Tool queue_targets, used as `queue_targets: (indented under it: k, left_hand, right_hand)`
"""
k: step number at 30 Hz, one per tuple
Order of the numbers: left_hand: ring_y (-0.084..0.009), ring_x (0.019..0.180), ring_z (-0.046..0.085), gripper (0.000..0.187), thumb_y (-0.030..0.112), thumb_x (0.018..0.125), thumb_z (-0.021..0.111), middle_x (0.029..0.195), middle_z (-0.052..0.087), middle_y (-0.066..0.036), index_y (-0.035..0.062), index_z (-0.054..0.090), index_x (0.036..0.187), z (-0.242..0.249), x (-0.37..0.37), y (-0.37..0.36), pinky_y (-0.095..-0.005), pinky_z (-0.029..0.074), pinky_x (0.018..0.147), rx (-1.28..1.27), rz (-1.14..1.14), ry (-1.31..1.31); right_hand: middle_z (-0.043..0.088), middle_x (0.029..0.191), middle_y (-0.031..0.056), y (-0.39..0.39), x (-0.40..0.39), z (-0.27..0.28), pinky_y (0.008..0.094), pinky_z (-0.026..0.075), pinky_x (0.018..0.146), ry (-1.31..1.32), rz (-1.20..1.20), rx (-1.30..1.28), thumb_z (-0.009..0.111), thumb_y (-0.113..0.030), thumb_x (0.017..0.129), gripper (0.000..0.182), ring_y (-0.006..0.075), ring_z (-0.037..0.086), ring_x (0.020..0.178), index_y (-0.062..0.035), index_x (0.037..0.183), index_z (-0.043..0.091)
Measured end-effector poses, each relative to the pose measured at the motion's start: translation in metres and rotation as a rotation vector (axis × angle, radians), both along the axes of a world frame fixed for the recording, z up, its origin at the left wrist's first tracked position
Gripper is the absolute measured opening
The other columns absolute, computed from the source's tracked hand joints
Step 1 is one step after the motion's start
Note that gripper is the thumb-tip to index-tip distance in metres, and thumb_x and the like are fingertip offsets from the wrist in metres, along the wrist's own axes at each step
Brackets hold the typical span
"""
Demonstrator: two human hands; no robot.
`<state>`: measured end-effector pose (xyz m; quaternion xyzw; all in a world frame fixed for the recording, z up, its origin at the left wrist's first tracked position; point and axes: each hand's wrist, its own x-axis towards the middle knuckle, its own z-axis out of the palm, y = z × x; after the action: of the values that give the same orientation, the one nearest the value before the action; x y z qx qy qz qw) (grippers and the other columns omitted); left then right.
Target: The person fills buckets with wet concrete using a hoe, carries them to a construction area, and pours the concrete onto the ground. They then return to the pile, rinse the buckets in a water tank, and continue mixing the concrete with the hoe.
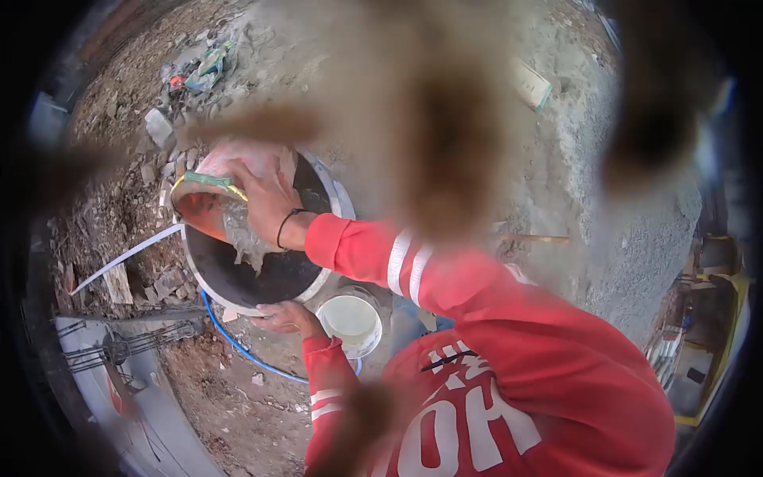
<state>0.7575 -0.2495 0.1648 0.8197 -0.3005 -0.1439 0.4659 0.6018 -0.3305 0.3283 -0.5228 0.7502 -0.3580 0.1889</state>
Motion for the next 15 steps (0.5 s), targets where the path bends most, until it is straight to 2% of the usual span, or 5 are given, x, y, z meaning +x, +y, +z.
queue_targets:
  k: [8,10,11,13,15]
  left_hand:
    - [-0.0387,0.106,0.059,0.055,0.037,0.095,0.048,0.119,0.058,-0.026,-0.0024,0.044,0.133,0.014,0.002,0.007,-0.0454,0.045,0.094,0.212,-0.076,0.022]
    - [-0.0383,0.102,0.061,0.046,0.029,0.093,0.05,0.113,0.06,-0.024,-0.0014,0.049,0.128,-0.095,0.086,-0.022,-0.0442,0.044,0.096,0.188,-0.373,-0.391]
    - [-0.0383,0.102,0.061,0.046,0.029,0.093,0.05,0.113,0.06,-0.024,-0.0014,0.049,0.128,-0.089,0.083,-0.021,-0.0442,0.044,0.096,0.174,-0.403,-0.394]
    - [-0.0381,0.1,0.061,0.041,0.022,0.091,0.051,0.111,0.061,-0.02,-0.0001,0.051,0.125,-0.068,0.075,-0.012,-0.0453,0.04,0.102,0.705,-0.691,-1.487]
    - [-0.0386,0.101,0.061,0.041,0.022,0.091,0.051,0.113,0.06,-0.02,-0.0006,0.051,0.125,-0.143,0.121,-0.044,-0.0474,0.036,0.104,0.478,-0.441,-1.535]
  right_hand:
    - [0.055,0.11,0.0279,0.036,-0.054,0.031,0.0505,0.054,0.067,-0.254,-0.452,-0.343,0.054,0.001,0.074,0.069,0.0414,0.062,0.076,-0.0067,0.139,0.03]
    - [0.058,0.105,0.0206,0.098,-0.093,0.057,0.0428,0.056,0.053,-1.155,-0.359,-0.312,0.051,-0.001,0.075,0.06,0.0298,0.064,0.073,-0.0058,0.134,0.037]
    - [0.057,0.101,0.0159,0.137,-0.108,0.07,0.0361,0.056,0.049,-1.318,-0.358,-0.263,0.052,-0.003,0.076,0.053,0.0214,0.063,0.075,-0.0046,0.129,0.043]
    - [0.054,0.096,0.0126,0.204,-0.132,0.059,0.0361,0.056,0.051,-1.462,-0.374,-0.168,0.055,-0.005,0.076,0.051,0.0202,0.063,0.074,-0.0051,0.126,0.047]
    - [0.054,0.093,0.01,0.274,-0.141,0.036,0.0388,0.06,0.056,-1.455,-0.509,-0.229,0.056,-0.005,0.075,0.057,0.0207,0.063,0.077,-0.0075,0.13,0.039]
